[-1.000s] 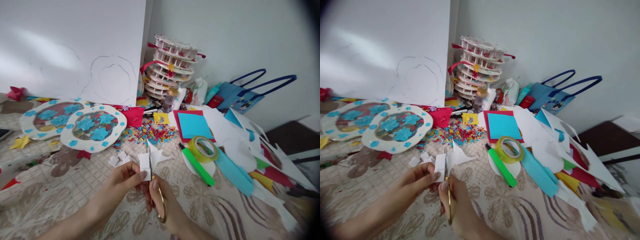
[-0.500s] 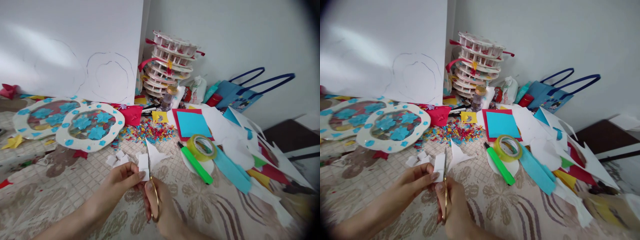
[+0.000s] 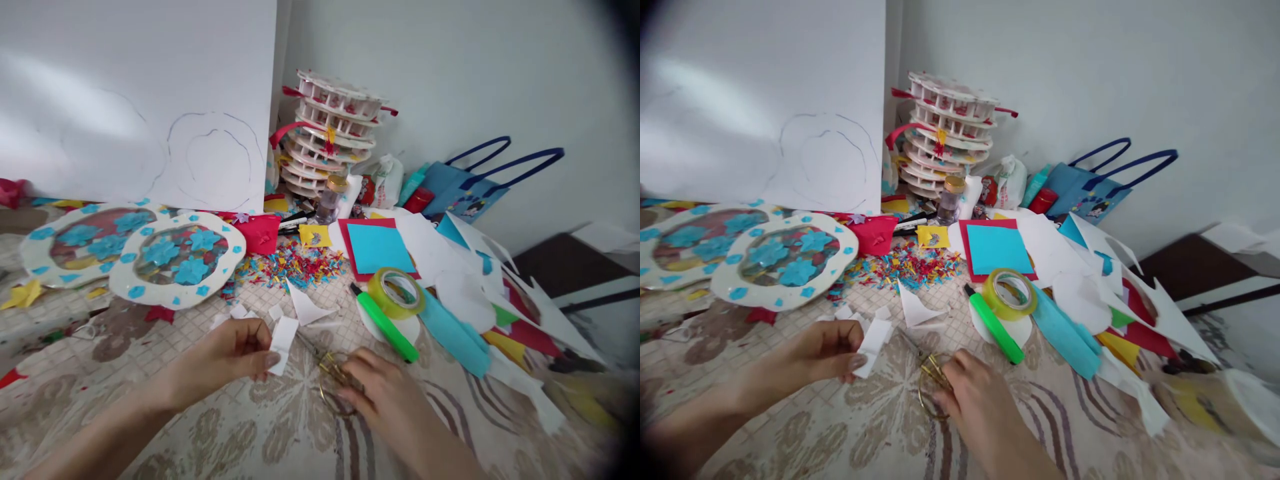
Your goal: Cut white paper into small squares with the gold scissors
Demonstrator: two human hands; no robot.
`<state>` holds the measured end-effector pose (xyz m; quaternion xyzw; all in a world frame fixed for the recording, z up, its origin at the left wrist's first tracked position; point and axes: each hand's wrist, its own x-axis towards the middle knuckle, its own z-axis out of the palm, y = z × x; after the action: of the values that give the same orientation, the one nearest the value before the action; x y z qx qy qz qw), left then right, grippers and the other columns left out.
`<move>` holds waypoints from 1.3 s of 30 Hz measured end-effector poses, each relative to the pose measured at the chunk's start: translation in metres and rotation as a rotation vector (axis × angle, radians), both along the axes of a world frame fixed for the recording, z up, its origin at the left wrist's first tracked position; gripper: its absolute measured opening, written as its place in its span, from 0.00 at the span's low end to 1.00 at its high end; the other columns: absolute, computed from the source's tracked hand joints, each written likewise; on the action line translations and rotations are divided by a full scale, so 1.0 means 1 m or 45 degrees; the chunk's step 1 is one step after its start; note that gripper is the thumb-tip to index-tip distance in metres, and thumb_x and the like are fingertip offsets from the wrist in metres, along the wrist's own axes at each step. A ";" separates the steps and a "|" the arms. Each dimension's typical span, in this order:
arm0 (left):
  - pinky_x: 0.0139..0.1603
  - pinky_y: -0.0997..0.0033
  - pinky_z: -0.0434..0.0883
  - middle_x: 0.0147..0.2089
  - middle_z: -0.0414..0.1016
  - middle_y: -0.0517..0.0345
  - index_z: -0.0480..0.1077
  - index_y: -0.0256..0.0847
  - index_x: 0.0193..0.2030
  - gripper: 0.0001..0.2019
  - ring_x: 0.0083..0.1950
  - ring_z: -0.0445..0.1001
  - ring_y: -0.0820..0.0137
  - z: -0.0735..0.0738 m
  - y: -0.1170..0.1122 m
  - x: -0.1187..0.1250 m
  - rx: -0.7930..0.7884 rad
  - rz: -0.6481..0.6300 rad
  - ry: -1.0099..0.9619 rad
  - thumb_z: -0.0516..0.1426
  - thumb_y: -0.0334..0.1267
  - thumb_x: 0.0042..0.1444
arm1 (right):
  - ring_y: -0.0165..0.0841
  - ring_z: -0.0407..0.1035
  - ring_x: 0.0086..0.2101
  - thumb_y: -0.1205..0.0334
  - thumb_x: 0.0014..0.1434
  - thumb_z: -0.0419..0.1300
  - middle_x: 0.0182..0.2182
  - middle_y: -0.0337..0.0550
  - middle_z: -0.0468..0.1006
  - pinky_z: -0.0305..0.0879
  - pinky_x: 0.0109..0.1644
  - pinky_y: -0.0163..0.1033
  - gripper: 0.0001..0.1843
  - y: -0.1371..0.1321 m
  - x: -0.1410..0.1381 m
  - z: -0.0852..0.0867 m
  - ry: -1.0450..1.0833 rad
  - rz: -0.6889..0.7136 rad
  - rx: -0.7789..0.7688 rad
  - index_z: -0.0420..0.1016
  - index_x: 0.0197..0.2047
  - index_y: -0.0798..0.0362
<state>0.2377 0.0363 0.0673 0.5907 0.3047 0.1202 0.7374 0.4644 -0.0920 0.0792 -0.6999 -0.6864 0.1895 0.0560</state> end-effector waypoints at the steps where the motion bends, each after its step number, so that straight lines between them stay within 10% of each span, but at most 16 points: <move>1: 0.29 0.74 0.62 0.25 0.71 0.63 0.64 0.39 0.28 0.11 0.26 0.66 0.75 0.000 -0.001 -0.001 0.008 -0.047 -0.005 0.61 0.42 0.52 | 0.39 0.70 0.37 0.69 0.57 0.57 0.36 0.46 0.75 0.63 0.39 0.41 0.04 0.001 0.000 0.005 0.101 0.015 0.048 0.72 0.35 0.53; 10: 0.28 0.74 0.64 0.25 0.68 0.64 0.64 0.39 0.29 0.11 0.26 0.66 0.75 -0.003 -0.004 0.000 0.017 -0.145 0.001 0.60 0.42 0.52 | 0.25 0.68 0.25 0.54 0.57 0.60 0.33 0.38 0.72 0.63 0.26 0.29 0.16 0.059 -0.035 -0.005 1.522 0.040 -0.192 0.66 0.46 0.52; 17: 0.28 0.73 0.63 0.26 0.68 0.63 0.64 0.39 0.29 0.10 0.27 0.66 0.74 -0.005 -0.006 0.002 0.044 -0.157 0.065 0.59 0.42 0.52 | 0.22 0.62 0.19 0.54 0.59 0.59 0.22 0.35 0.70 0.54 0.18 0.25 0.12 0.052 -0.041 -0.022 1.691 -0.076 -0.254 0.66 0.41 0.54; 30: 0.28 0.74 0.63 0.26 0.68 0.64 0.65 0.39 0.30 0.10 0.27 0.66 0.74 -0.010 -0.008 0.002 0.053 -0.185 0.074 0.59 0.43 0.53 | 0.24 0.65 0.21 0.54 0.63 0.51 0.26 0.35 0.70 0.55 0.20 0.28 0.14 0.049 -0.035 -0.017 1.469 -0.037 -0.154 0.64 0.49 0.50; 35: 0.29 0.74 0.62 0.26 0.69 0.64 0.64 0.40 0.29 0.10 0.28 0.66 0.73 -0.004 0.000 -0.002 0.118 -0.099 0.118 0.58 0.43 0.53 | 0.30 0.66 0.29 0.65 0.57 0.56 0.29 0.37 0.71 0.59 0.32 0.34 0.02 0.037 -0.010 0.001 0.483 0.009 0.162 0.66 0.36 0.51; 39: 0.29 0.74 0.62 0.26 0.68 0.64 0.65 0.39 0.29 0.10 0.27 0.65 0.74 -0.001 0.006 -0.004 0.157 -0.084 0.110 0.59 0.43 0.53 | 0.34 0.66 0.35 0.72 0.50 0.58 0.34 0.40 0.71 0.58 0.37 0.37 0.10 0.018 0.002 0.000 0.080 0.084 0.027 0.66 0.36 0.52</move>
<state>0.2340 0.0421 0.0665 0.6494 0.3087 0.0887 0.6893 0.4666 -0.0744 0.0792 -0.6700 -0.7089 0.2058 0.0788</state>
